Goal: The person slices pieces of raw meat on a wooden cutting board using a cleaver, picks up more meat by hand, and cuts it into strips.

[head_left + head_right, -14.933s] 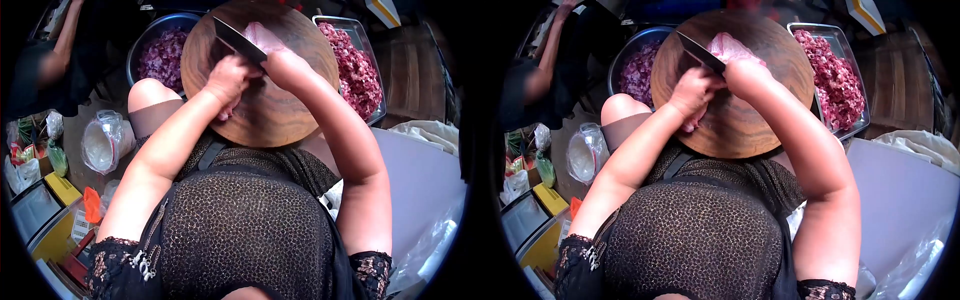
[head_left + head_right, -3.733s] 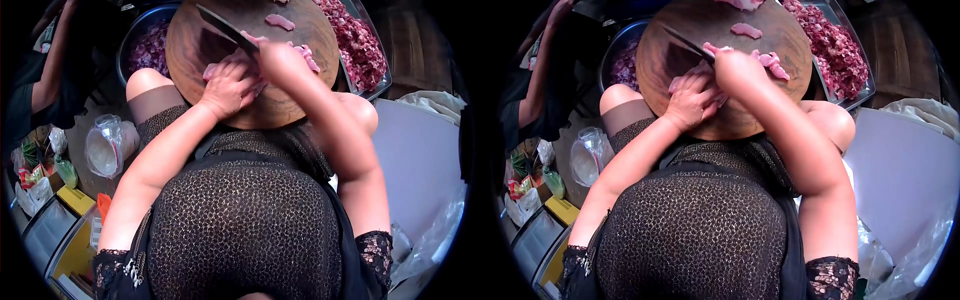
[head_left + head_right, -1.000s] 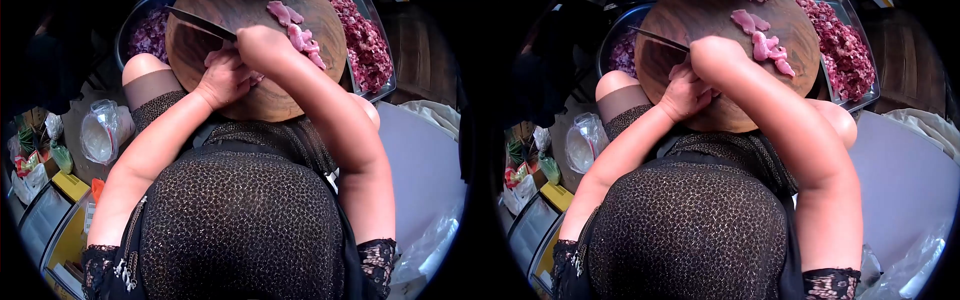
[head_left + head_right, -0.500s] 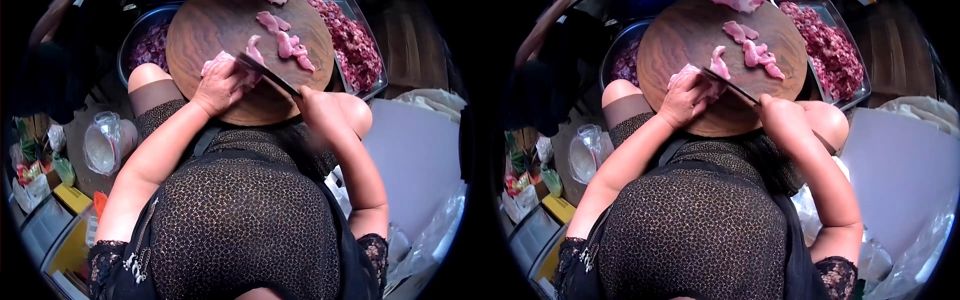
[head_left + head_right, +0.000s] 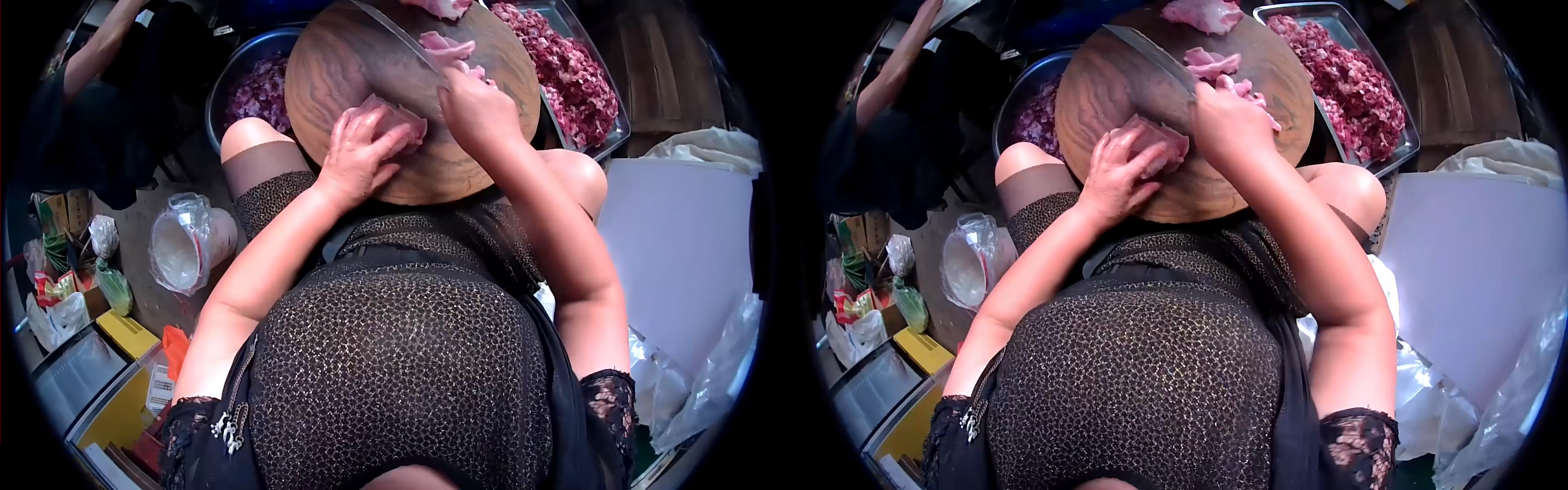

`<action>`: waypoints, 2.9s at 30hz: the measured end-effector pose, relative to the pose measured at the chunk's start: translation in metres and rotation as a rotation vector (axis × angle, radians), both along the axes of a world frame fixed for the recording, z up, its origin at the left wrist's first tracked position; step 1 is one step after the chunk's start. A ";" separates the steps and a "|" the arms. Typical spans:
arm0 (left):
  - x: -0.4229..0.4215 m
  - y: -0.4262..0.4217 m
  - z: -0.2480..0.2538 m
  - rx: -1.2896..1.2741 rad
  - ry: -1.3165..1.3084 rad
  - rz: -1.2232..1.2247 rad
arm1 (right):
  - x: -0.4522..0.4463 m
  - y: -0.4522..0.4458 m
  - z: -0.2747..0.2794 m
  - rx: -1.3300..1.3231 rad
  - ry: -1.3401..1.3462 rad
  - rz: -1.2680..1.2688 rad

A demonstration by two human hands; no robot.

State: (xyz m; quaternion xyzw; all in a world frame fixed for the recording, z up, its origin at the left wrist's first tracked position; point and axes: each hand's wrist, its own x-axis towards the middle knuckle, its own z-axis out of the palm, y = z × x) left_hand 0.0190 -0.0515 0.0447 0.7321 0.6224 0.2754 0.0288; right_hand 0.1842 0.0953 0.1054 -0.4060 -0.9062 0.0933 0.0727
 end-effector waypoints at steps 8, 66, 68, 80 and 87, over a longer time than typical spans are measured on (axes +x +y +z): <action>-0.003 0.018 -0.023 0.083 0.084 0.072 | 0.074 -0.063 0.014 -0.056 0.097 0.222; -0.011 -0.004 -0.011 0.149 -0.129 0.011 | 0.056 -0.034 0.028 -0.298 -0.088 0.102; -0.010 0.003 -0.015 0.127 -0.069 0.051 | 0.058 -0.045 0.025 -0.229 -0.105 0.142; -0.018 0.005 -0.032 0.068 -0.103 0.094 | 0.022 -0.024 0.023 -0.399 -0.319 0.286; -0.019 0.010 -0.038 0.088 -0.126 0.082 | -0.063 -0.011 0.002 -0.343 -0.247 0.442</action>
